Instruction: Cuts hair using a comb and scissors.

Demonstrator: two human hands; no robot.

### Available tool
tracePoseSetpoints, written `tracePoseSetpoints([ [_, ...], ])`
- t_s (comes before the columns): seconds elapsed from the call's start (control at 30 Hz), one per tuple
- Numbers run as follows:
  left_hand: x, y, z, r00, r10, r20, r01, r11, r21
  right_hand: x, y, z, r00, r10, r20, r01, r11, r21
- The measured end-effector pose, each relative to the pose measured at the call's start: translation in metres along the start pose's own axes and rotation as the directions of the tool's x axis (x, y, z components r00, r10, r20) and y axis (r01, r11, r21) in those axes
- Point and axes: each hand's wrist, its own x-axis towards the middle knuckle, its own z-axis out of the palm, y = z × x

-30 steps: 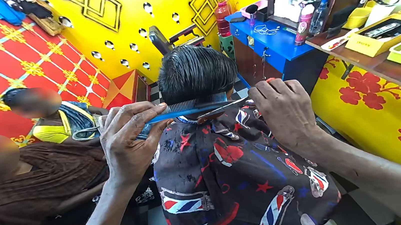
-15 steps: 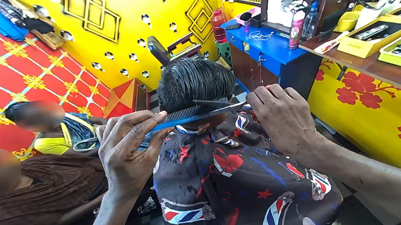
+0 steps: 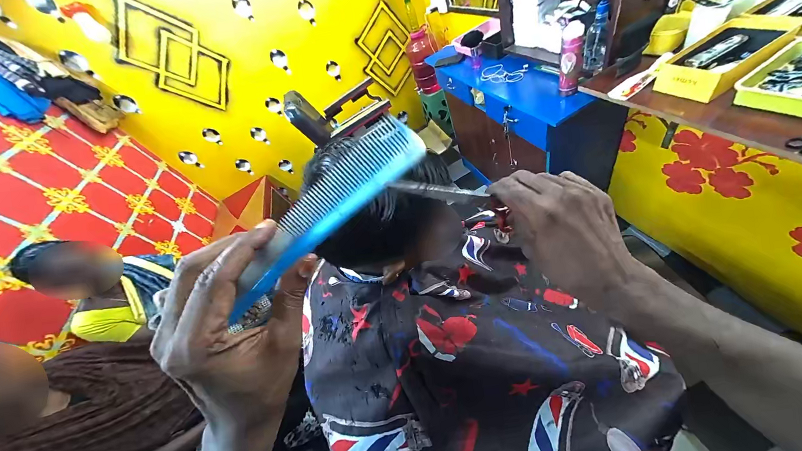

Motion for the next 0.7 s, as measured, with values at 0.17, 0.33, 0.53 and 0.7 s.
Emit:
tracePoseSetpoints([
  [0.17, 0.002, 0.028, 0.001, 0.98, -0.089, 0.181, 0.063, 0.988, 0.143, -0.017, 0.034, 0.019, 0.986, 0.165, 0.007, -0.165, 0.982, 0.096],
  [0.33, -0.027, 0.03, -0.008, 0.937, 0.035, 0.349, -0.113, 0.972, 0.206, -0.044, 0.053, 0.027, 0.969, 0.222, 0.107, -0.234, 0.965, 0.116],
  [0.53, -0.028, 0.033, 0.01, 0.919, 0.055, 0.39, -0.183, 0.936, 0.299, -0.041, 0.079, 0.048, 0.989, 0.148, 0.024, -0.149, 0.987, 0.061],
  [0.7, -0.021, 0.037, 0.017, 0.936, 0.088, 0.341, -0.212, 0.914, 0.345, -0.018, 0.092, 0.06, 0.999, -0.037, 0.017, 0.037, 0.999, 0.02],
])
